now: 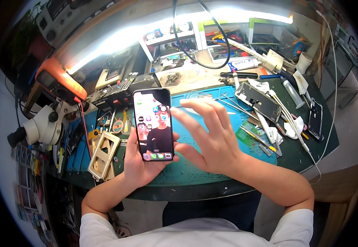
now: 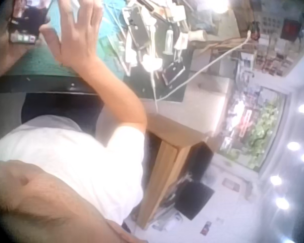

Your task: The person disassembles a smartphone to access the internal components, removes a small part, and then reassembles the device. They test the phone's screen responsiveness and boot sequence multiple times during the process to verify functionality.

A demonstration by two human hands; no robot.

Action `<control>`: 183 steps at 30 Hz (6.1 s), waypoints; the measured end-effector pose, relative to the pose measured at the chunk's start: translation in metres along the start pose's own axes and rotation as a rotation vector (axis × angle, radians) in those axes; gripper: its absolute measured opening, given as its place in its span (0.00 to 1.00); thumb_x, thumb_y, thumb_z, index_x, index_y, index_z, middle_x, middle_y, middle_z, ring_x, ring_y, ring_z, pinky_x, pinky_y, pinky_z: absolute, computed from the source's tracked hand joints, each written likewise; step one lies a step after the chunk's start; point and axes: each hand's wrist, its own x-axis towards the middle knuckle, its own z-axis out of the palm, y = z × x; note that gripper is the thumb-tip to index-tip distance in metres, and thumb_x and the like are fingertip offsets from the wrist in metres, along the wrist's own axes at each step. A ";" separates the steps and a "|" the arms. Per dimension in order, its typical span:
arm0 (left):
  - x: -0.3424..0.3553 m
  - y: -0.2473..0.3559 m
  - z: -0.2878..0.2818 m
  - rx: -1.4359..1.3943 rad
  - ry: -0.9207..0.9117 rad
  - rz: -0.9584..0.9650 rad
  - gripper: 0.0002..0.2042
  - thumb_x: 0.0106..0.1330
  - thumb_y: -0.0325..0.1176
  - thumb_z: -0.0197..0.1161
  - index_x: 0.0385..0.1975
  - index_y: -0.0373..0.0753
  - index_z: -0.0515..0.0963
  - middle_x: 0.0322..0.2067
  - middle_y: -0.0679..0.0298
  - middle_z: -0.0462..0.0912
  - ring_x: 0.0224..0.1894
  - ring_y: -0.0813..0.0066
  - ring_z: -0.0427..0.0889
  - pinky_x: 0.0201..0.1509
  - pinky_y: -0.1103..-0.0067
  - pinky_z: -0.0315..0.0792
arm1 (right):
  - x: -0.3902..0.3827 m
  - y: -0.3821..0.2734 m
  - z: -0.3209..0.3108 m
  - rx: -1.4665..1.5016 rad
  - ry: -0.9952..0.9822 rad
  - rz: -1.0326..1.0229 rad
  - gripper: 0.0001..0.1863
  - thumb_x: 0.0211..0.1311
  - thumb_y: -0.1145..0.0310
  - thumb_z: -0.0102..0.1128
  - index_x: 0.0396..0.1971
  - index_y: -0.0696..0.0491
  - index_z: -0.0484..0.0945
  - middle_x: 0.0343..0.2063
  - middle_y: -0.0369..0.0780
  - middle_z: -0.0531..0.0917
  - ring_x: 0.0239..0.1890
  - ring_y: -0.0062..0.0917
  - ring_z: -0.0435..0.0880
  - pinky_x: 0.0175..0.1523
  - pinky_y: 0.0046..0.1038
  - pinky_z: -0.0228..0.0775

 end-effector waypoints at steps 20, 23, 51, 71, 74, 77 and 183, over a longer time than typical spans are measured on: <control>-0.001 -0.001 -0.006 0.088 -0.050 -0.014 0.35 0.78 0.57 0.31 0.73 0.33 0.57 0.67 0.49 0.68 0.68 0.54 0.69 0.73 0.55 0.62 | -0.013 -0.004 0.018 0.979 -0.180 0.629 0.23 0.77 0.61 0.47 0.63 0.58 0.73 0.52 0.45 0.79 0.57 0.34 0.76 0.63 0.34 0.66; 0.000 0.000 -0.004 -0.002 -0.057 -0.013 0.36 0.78 0.59 0.31 0.73 0.34 0.56 0.68 0.48 0.67 0.68 0.54 0.70 0.71 0.56 0.65 | -0.014 0.000 0.018 0.933 -0.191 0.602 0.22 0.77 0.61 0.47 0.62 0.58 0.73 0.52 0.44 0.79 0.56 0.30 0.77 0.63 0.32 0.67; -0.001 -0.002 0.010 -0.135 0.055 -0.252 0.46 0.61 0.72 0.59 0.64 0.33 0.65 0.51 0.57 0.69 0.50 0.68 0.68 0.46 0.71 0.72 | -0.015 0.016 0.011 1.001 -0.041 0.466 0.25 0.78 0.54 0.50 0.60 0.60 0.77 0.46 0.45 0.84 0.50 0.29 0.82 0.57 0.31 0.72; -0.003 -0.004 -0.004 -0.132 0.091 -0.208 0.43 0.61 0.67 0.60 0.68 0.41 0.64 0.56 0.56 0.75 0.53 0.63 0.77 0.58 0.67 0.74 | -0.015 0.014 0.007 1.081 -0.181 0.512 0.27 0.78 0.54 0.50 0.66 0.58 0.71 0.55 0.44 0.79 0.54 0.27 0.78 0.60 0.30 0.71; -0.001 -0.004 -0.002 -0.131 0.102 -0.206 0.42 0.62 0.67 0.57 0.67 0.40 0.65 0.56 0.55 0.76 0.51 0.62 0.77 0.56 0.68 0.74 | -0.016 0.011 0.013 1.110 -0.052 0.485 0.25 0.78 0.57 0.50 0.61 0.62 0.74 0.42 0.43 0.81 0.40 0.24 0.82 0.48 0.28 0.75; -0.002 -0.005 0.002 -0.139 0.123 -0.192 0.40 0.64 0.66 0.55 0.66 0.38 0.66 0.54 0.54 0.76 0.50 0.62 0.77 0.55 0.69 0.74 | -0.016 0.012 0.013 1.075 -0.056 0.470 0.24 0.78 0.57 0.50 0.60 0.62 0.74 0.42 0.43 0.81 0.42 0.25 0.81 0.49 0.28 0.75; -0.001 0.004 -0.004 0.617 -0.009 0.011 0.51 0.63 0.20 0.69 0.78 0.43 0.37 0.74 0.54 0.55 0.74 0.64 0.62 0.72 0.64 0.64 | -0.018 0.009 -0.037 0.270 -0.472 0.238 0.50 0.49 0.67 0.76 0.71 0.58 0.58 0.55 0.51 0.74 0.58 0.45 0.75 0.63 0.40 0.69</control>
